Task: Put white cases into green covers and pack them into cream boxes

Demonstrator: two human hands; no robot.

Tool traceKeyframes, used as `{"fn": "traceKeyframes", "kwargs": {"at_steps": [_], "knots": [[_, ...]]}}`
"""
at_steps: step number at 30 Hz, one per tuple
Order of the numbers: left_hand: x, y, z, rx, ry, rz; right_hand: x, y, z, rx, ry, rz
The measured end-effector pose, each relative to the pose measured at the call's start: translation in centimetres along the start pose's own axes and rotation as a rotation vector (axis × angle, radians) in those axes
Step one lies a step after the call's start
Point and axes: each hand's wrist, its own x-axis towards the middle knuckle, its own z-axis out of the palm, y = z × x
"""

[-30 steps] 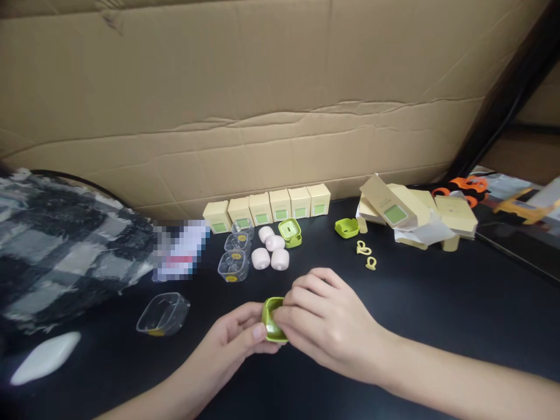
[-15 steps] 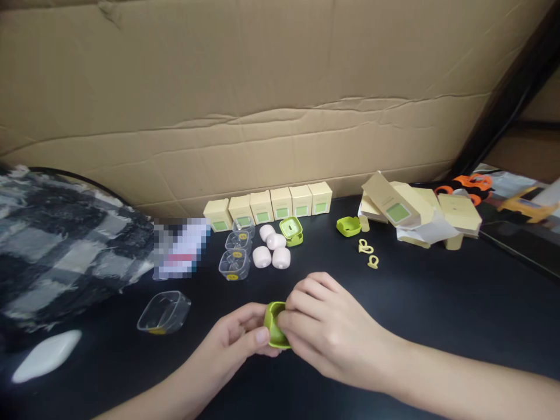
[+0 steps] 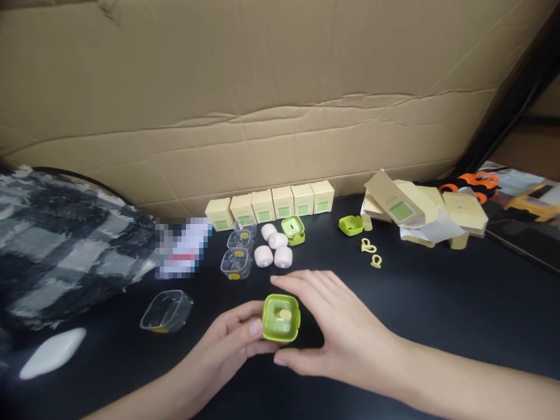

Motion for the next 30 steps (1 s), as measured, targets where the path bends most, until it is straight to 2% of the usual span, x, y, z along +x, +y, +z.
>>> {"fn": "traceKeyframes", "kwargs": {"at_steps": [3,7,10,15,18,24,30], "knots": [[0.0,0.0,0.0,0.005,-0.024,0.012,0.0,0.0,0.2,0.078,-0.066,0.07],[0.1,-0.4,-0.1,0.151,0.091,0.0,-0.3,-0.3,0.4,0.177,-0.029,0.095],[0.0,-0.7,-0.1,0.263,0.155,0.014,-0.7,-0.5,0.6,0.234,-0.059,0.11],[-0.8,-0.6,-0.2,0.685,0.183,0.293,-1.2,-0.8,1.2,0.482,-0.091,0.163],[-1.1,-0.6,-0.2,0.844,0.179,0.37,-1.5,-0.9,1.8,0.589,-0.078,0.174],[-1.0,-0.8,-0.2,0.872,0.172,0.355,-2.0,-0.9,2.7,0.641,-0.023,0.177],[-0.7,-0.7,-0.4,0.84,0.133,0.31,-1.9,-0.8,2.6,0.661,-0.008,0.152]]}}
